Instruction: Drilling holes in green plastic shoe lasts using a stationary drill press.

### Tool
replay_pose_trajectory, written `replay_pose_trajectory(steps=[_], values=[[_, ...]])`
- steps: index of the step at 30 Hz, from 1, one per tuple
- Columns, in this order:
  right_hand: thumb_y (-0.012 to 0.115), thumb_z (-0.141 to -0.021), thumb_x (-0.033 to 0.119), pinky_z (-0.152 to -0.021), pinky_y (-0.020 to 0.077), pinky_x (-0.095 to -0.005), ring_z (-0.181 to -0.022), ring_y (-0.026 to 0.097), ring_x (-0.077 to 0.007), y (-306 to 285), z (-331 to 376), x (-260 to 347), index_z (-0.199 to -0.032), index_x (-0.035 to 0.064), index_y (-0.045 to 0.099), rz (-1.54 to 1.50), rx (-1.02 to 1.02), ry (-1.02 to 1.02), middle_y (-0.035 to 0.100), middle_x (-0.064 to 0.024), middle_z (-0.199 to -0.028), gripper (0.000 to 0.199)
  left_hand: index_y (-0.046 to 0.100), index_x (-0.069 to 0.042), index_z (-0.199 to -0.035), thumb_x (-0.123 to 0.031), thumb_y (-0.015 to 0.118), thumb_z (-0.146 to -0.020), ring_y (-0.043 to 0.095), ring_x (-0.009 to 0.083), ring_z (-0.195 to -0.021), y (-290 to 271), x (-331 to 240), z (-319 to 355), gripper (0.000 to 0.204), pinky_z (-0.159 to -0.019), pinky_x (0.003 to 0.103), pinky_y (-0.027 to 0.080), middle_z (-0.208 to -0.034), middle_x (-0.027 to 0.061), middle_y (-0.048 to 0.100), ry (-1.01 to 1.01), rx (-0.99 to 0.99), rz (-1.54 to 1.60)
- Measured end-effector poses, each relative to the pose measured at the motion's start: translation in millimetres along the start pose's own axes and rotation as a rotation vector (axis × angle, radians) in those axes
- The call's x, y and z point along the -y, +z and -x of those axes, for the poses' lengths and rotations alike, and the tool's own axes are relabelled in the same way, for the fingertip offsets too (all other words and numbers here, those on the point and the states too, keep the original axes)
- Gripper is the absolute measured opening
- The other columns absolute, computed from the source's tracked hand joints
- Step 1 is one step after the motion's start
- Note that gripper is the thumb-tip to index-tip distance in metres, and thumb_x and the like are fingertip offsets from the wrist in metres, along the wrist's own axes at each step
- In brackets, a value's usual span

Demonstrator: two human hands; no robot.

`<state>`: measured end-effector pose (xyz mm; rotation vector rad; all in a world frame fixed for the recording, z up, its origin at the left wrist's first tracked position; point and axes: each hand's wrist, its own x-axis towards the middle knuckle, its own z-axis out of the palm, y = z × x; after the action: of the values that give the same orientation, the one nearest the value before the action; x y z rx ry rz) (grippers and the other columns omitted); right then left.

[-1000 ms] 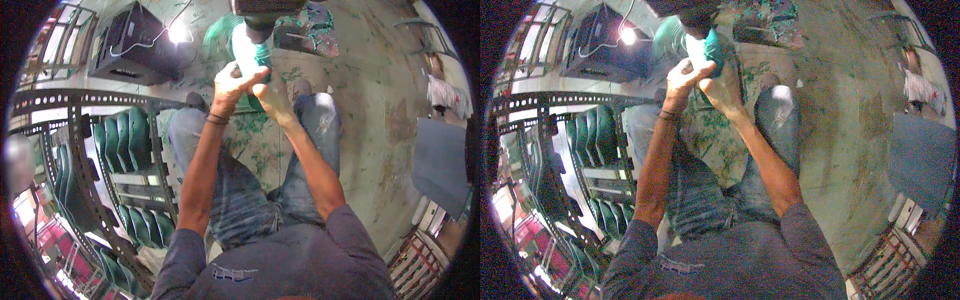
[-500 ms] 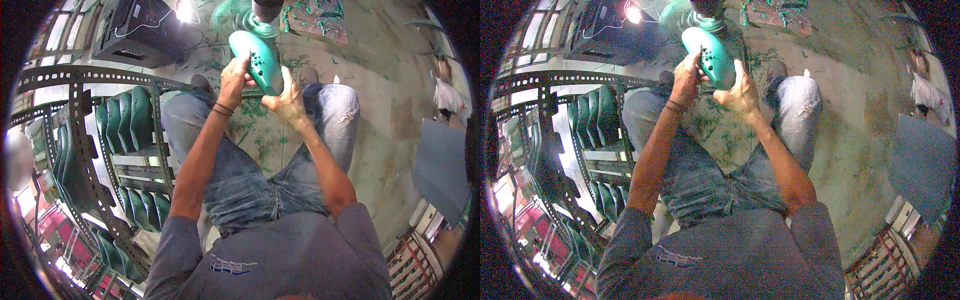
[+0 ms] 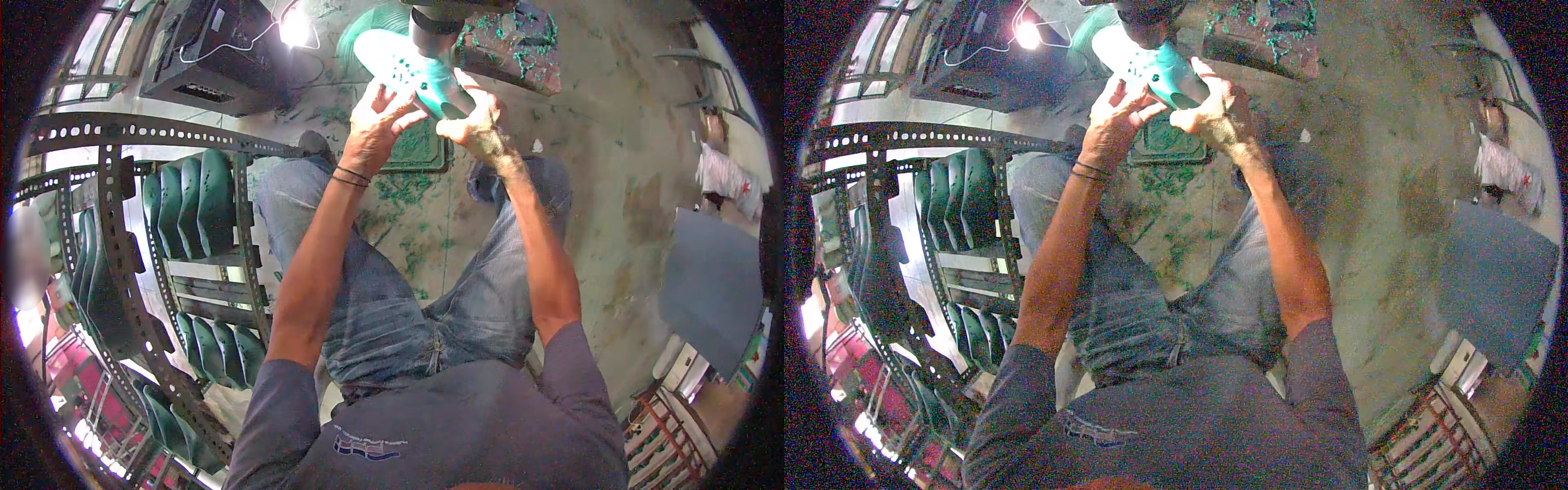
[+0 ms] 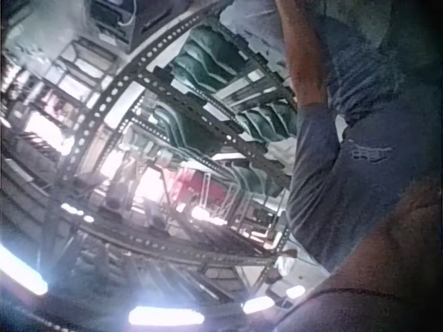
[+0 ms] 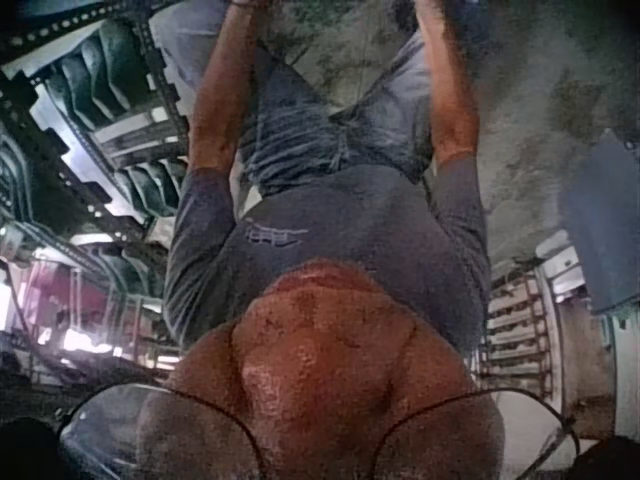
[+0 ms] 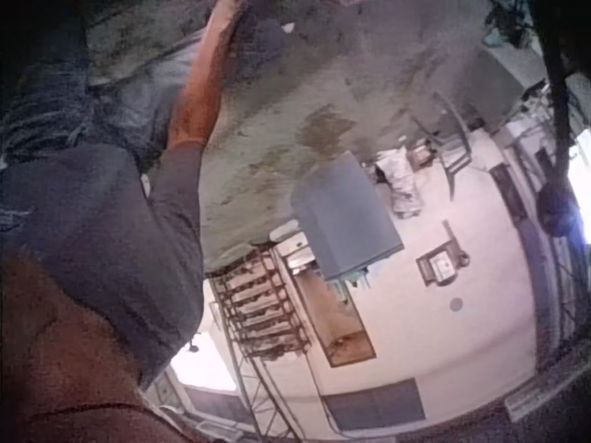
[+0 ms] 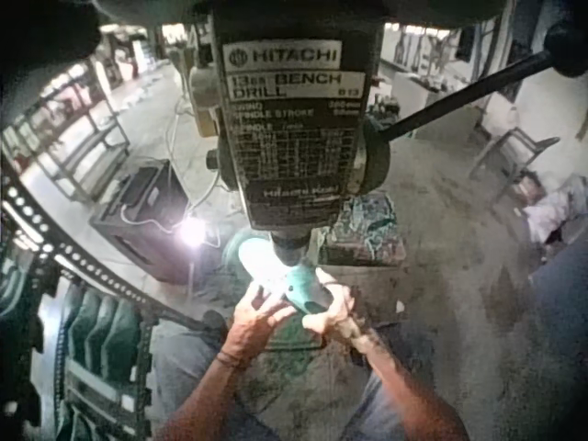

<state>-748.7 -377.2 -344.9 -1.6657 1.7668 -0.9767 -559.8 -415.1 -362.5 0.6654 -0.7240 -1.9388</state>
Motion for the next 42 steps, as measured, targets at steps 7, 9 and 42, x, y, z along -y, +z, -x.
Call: replay_pose_trajectory(steps=[7, 9, 42], values=[[0.077, -0.062, 0.023, -0.091, 0.0520, -0.0380, -0.107, 0.063, -0.0306, 5, -3, -5, -0.131, 0.0067, 0.054, 0.044, -0.119, -0.182, 0.062, -0.0219, -0.122, 0.075, 0.046, -0.002, -0.129, 0.000, 0.065, -0.088, 0.057, 0.0222, -0.112, -4, 0, -5, 0.045, -0.092, 0.044, 0.057, -0.122, 0.0101, 0.054, 0.018, 0.047, 0.030], [0.077, -0.062, 0.023, -0.092, 0.0518, -0.0380, -0.108, 0.063, -0.0304, 3, -5, -2, -0.133, 0.0075, 0.053, 0.037, -0.007, -0.011, 0.061, -0.0219, -0.123, 0.077, 0.046, -0.002, -0.130, 0.000, 0.065, -0.088, 0.057, 0.0219, -0.112, -5, 0, -7, 0.046, -0.091, 0.043, 0.057, -0.121, 0.0095, 0.054, 0.029, 0.039, 0.010], [0.075, -0.062, 0.022, -0.089, 0.0514, -0.0386, -0.100, 0.065, -0.0343, 6, -3, 8, -0.132, -0.0031, 0.050, 0.061, -0.147, -0.109, 0.065, -0.0232, -0.112, 0.079, 0.044, -0.002, -0.135, -0.002, 0.066, -0.089, 0.056, 0.0186, -0.116, 3, -5, -12, 0.050, -0.089, 0.035, 0.058, -0.129, 0.0074, 0.054, 0.098, 0.019, -0.120]])
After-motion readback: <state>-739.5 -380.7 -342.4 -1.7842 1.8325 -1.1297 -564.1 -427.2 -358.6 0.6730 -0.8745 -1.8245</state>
